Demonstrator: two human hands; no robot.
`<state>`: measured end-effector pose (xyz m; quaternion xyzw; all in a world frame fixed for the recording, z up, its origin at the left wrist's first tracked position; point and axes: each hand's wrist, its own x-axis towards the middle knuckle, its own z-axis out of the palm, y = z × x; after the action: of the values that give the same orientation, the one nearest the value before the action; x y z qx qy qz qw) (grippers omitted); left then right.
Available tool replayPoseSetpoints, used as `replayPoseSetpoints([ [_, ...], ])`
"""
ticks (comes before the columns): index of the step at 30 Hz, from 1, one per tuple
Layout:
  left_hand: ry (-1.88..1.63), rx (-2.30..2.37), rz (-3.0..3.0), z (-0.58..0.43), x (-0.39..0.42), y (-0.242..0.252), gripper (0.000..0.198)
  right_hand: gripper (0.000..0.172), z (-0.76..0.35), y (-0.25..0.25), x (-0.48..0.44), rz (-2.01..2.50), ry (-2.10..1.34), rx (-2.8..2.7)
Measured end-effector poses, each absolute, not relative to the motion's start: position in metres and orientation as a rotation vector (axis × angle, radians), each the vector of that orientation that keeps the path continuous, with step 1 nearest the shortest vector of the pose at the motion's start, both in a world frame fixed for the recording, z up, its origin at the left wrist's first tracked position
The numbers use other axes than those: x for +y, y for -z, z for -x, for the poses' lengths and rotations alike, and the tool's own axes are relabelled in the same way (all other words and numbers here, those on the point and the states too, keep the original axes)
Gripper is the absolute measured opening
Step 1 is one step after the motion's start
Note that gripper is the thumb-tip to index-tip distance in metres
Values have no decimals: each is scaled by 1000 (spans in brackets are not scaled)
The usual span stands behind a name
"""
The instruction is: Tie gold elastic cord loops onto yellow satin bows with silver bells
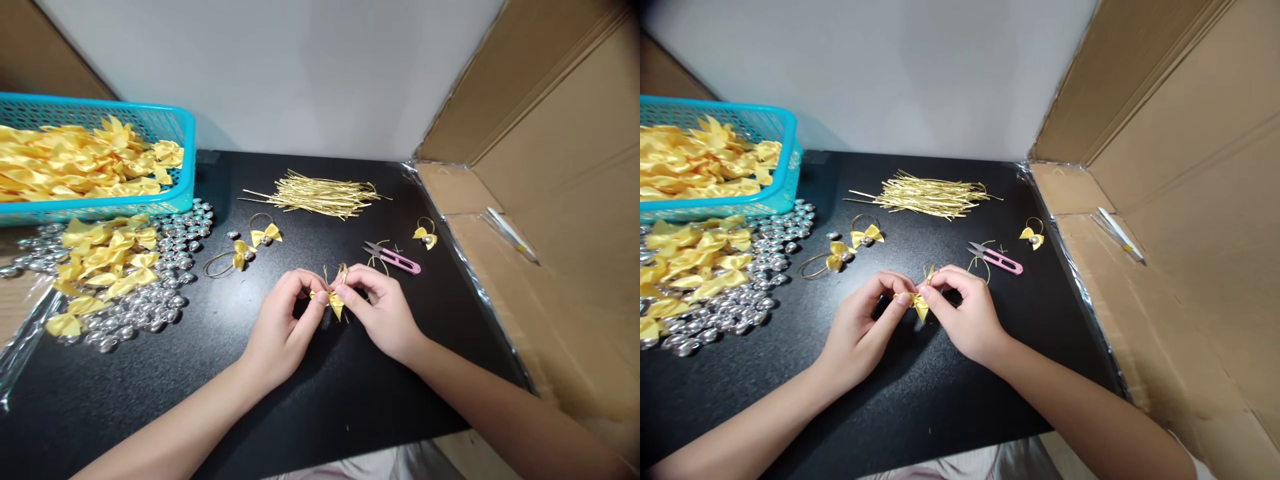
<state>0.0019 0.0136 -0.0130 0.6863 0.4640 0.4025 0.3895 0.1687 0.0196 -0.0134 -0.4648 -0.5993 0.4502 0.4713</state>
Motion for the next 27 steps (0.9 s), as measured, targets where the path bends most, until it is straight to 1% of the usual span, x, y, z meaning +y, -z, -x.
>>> replayPoseSetpoints([
  [6, -1026, 1166, -1873, 5, 17, 7, 4, 11, -170, 13, 20, 1136, -1041, -1492],
  [9, -1077, 1182, -2066, 6, 19, 2, 8, 12, -170, 13, 20, 1139, -1012, -1516],
  [12, -1052, 1221, -2169, 5, 20, 1, 8, 12, -170, 13, 20, 1138, -1015, -1522],
  [16, -1005, 1218, -2126, 3, 22, 4, 3, 11, -170, 14, 21, 1116, -1025, -1518],
  [21, -985, 1201, -2037, 3, 24, 6, 8, 11, -172, 14, 21, 1071, -991, -1537],
  [27, -976, 1190, -1979, 3, 24, 8, 6, 11, -172, 15, 21, 1078, -912, -1597],
])
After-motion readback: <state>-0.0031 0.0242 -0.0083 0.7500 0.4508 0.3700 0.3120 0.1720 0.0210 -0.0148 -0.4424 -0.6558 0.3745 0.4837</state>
